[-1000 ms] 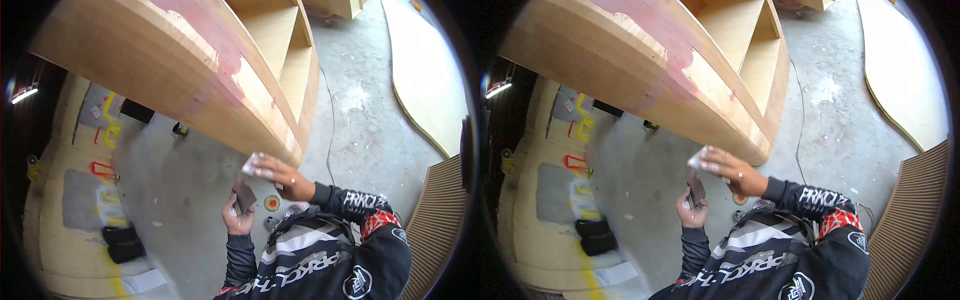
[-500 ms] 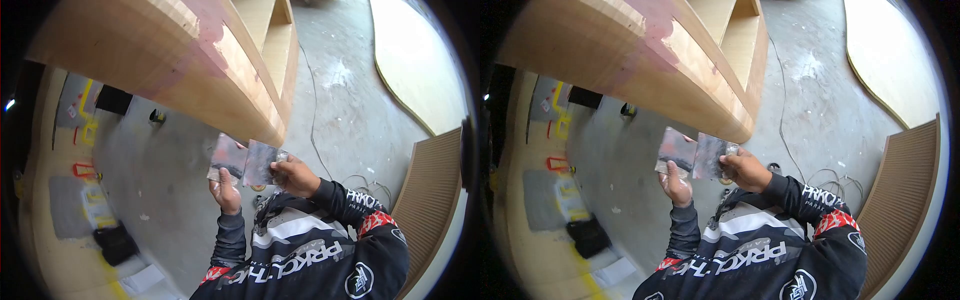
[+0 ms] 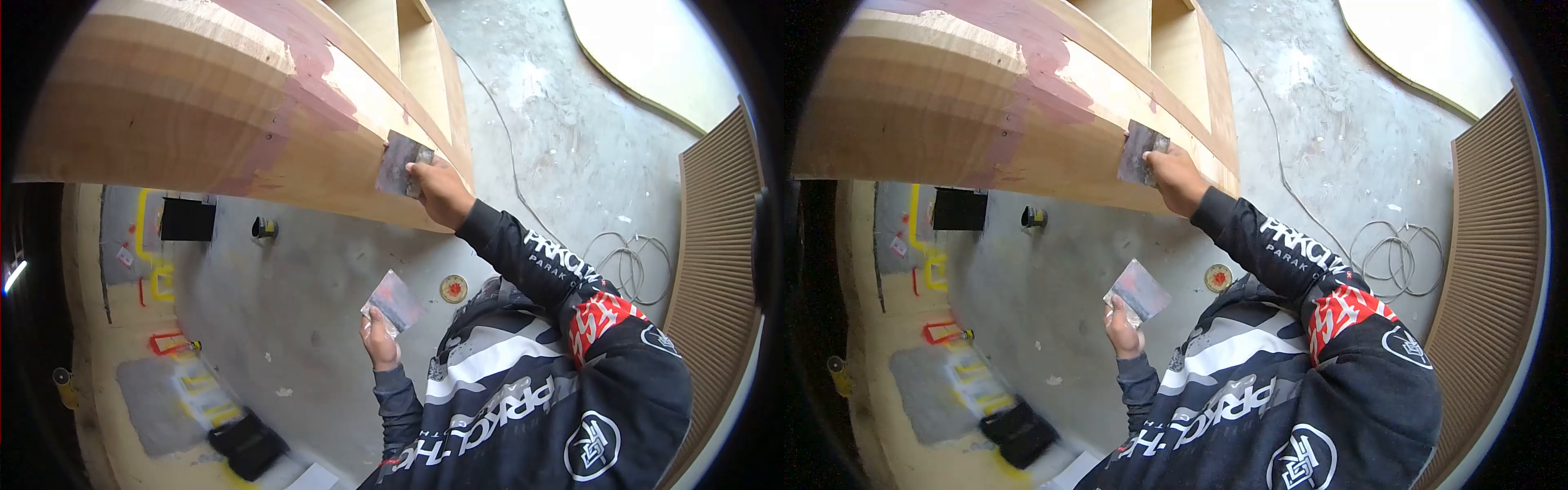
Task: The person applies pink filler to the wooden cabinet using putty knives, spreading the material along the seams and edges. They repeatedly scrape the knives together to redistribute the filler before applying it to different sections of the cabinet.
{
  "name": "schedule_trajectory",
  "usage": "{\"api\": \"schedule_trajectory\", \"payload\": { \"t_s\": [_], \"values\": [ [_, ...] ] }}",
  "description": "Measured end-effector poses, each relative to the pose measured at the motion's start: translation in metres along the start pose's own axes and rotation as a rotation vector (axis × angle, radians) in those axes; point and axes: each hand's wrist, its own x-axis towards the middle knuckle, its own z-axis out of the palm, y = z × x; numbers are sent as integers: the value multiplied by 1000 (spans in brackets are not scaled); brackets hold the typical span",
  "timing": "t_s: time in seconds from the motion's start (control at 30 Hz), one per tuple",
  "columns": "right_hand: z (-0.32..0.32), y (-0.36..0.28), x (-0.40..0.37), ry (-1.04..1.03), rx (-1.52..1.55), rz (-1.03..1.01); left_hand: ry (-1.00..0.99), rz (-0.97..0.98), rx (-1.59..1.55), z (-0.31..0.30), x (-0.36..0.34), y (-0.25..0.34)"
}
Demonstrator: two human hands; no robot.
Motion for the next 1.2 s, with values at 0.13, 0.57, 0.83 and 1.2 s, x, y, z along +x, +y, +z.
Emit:
{"api": "schedule_trajectory", "payload": {
  "t_s": [0.13, 0.57, 0.83, 1.2],
  "values": [
    [9, 6, 13, 69, -134, -4, -8, -32, -2, -4, -3, -10],
    [112, 0, 13, 283, -613, -365, -15, 44, 66, 27, -2, -19],
    [38, 6, -33, -18, -275, -278, -1, -40, 44, 62, -16, -12],
    [69, -6, 8, 195, -371, -155, 67, -32, 40, 85, -44, -22]
  ]
}}
